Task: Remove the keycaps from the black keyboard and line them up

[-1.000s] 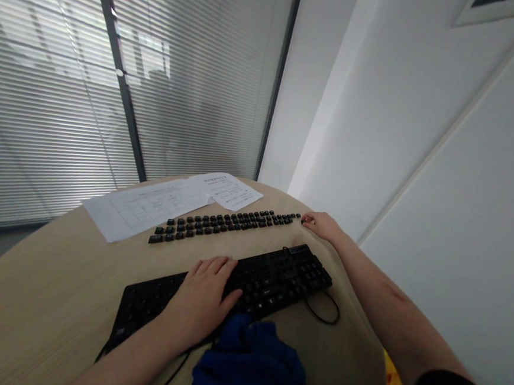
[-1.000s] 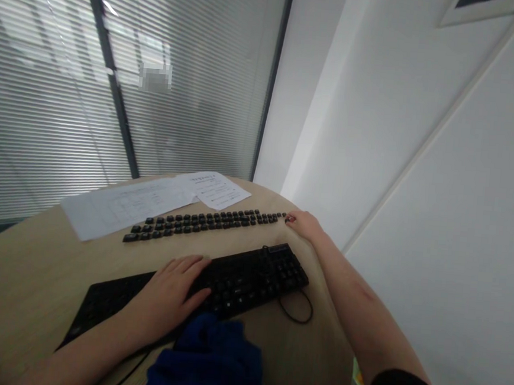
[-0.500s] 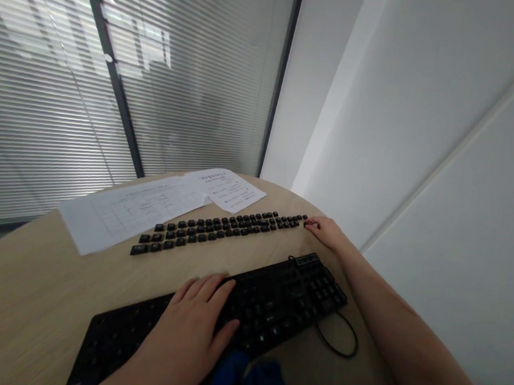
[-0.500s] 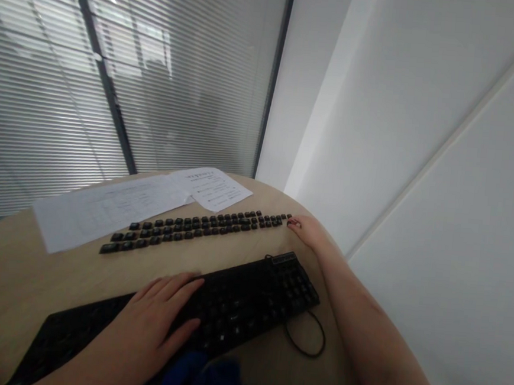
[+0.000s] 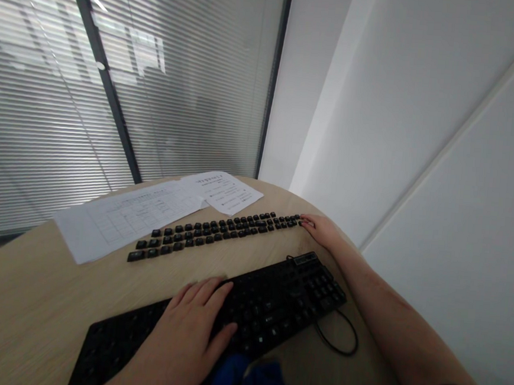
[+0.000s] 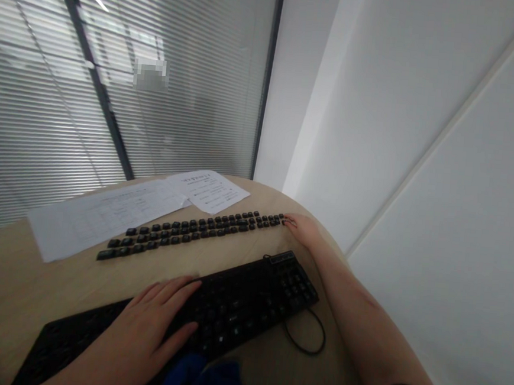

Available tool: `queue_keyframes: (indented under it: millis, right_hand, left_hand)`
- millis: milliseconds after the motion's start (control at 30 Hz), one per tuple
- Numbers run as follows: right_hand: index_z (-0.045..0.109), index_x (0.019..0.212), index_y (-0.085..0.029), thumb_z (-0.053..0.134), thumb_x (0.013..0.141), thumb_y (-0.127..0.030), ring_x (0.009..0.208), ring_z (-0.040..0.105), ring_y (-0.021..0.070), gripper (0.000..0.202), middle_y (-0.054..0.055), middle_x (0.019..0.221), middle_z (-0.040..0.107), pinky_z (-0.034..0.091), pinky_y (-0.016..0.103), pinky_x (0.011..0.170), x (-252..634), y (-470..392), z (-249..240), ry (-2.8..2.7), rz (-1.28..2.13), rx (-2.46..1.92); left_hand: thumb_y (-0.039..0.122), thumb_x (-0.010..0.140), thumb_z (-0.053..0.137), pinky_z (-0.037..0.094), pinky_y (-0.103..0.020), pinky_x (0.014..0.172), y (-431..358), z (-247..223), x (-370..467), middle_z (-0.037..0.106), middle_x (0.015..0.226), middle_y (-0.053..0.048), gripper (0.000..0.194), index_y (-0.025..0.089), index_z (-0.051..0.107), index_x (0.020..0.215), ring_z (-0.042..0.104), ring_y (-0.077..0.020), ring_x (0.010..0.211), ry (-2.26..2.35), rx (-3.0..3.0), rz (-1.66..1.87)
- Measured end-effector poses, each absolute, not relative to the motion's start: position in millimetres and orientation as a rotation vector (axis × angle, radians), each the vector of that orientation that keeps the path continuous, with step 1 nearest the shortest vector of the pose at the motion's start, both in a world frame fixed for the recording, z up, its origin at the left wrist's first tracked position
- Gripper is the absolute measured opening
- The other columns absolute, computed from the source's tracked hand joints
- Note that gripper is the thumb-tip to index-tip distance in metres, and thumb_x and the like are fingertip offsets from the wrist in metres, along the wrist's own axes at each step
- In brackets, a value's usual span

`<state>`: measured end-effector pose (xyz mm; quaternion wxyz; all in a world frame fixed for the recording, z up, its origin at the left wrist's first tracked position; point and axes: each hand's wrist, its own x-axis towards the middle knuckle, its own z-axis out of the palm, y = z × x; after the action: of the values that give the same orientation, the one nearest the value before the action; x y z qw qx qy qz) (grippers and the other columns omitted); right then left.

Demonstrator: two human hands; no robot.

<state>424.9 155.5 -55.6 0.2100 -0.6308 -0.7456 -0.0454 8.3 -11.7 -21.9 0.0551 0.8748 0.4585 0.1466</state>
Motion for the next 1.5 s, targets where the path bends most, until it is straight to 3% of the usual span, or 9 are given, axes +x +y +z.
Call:
queue_keyframes:
  millis: [300,767,1000,1200,1333,1433,1500]
  right_hand:
    - [0.075,0.107,-0.026,0.06,0.093,-0.028,0.102,0.07,0.0229,0.021,0.004,0.11,0.076,0.053,0.035,0.092,422.8,155.5,-55.2,-2.066,-0.167,-1.795]
    - [0.075,0.107,-0.025,0.058,0.092,-0.025,0.106,0.069,0.0232,0.023,0.005,0.112,0.076,0.052,0.036,0.096,420.7,160.3,-57.8,-2.007,-0.185,-1.768]
    - [0.068,0.12,-0.018,0.039,0.098,-0.03,0.111,0.065,0.0261,0.039,0.012,0.121,0.071,0.048,0.042,0.101,416.1,146.6,-49.3,-1.757,-0.238,-1.647]
    - [0.069,0.117,-0.015,0.021,0.101,-0.042,0.098,0.067,0.0234,0.057,0.011,0.101,0.073,0.052,0.036,0.091,407.5,120.6,-14.8,-1.53,-0.213,-1.554]
    - [0.073,0.094,-0.017,0.009,0.1,-0.057,0.07,0.065,0.0197,0.076,0.006,0.071,0.063,0.055,0.032,0.07,400.9,89.1,10.8,-1.348,0.012,-1.487]
    - [0.07,0.085,-0.017,0.025,0.095,-0.069,0.045,0.05,0.0132,0.07,-0.002,0.053,0.047,0.053,0.029,0.054,393.7,55.6,16.8,-1.156,0.416,-1.406]
    - [0.068,0.087,-0.017,0.042,0.09,-0.07,0.04,0.044,0.0113,0.059,-0.006,0.048,0.042,0.053,0.028,0.05,388.9,32.8,12.9,-1.077,0.592,-1.363]
  left_hand:
    - [0.044,0.089,0.055,0.041,-0.053,0.111,-12.1,-19.9,8.9,0.06,0.141,-0.011,0.051,0.021,0.06,0.135,0.057,-0.032,0.127,1.385,2.663,0.454]
    - [0.043,0.091,0.053,0.041,-0.054,0.112,-13.2,-17.7,9.8,0.058,0.143,-0.011,0.052,0.021,0.058,0.137,0.055,-0.0321,0.129,1.398,2.658,0.407]
    - [0.046,0.091,0.052,0.038,-0.054,0.113,-13.5,-17.8,9.6,0.058,0.143,-0.012,0.053,0.021,0.058,0.137,0.054,-0.0325,0.13,1.398,2.651,0.409]
    - [0.042,0.093,0.05,0.037,-0.054,0.113,-14.3,-7.8,14.4,0.057,0.144,-0.014,0.053,0.016,0.056,0.138,0.052,-0.0322,0.132,1.388,2.655,0.352]
    - [0.043,0.093,0.049,0.037,-0.053,0.113,-13.6,-5.8,15.6,0.056,0.144,-0.016,0.053,0.015,0.055,0.138,0.052,-0.0324,0.132,1.368,2.667,0.332]
    - [0.043,0.094,0.047,0.036,-0.052,0.113,-12.8,-7.1,14.9,0.056,0.144,-0.016,0.054,0.014,0.055,0.139,0.052,-0.0321,0.132,1.363,2.69,0.329]
    - [0.043,0.094,0.046,0.037,-0.052,0.112,-12.5,-7.5,14.4,0.057,0.143,-0.016,0.053,0.015,0.055,0.138,0.053,-0.0319,0.131,1.359,2.703,0.342]
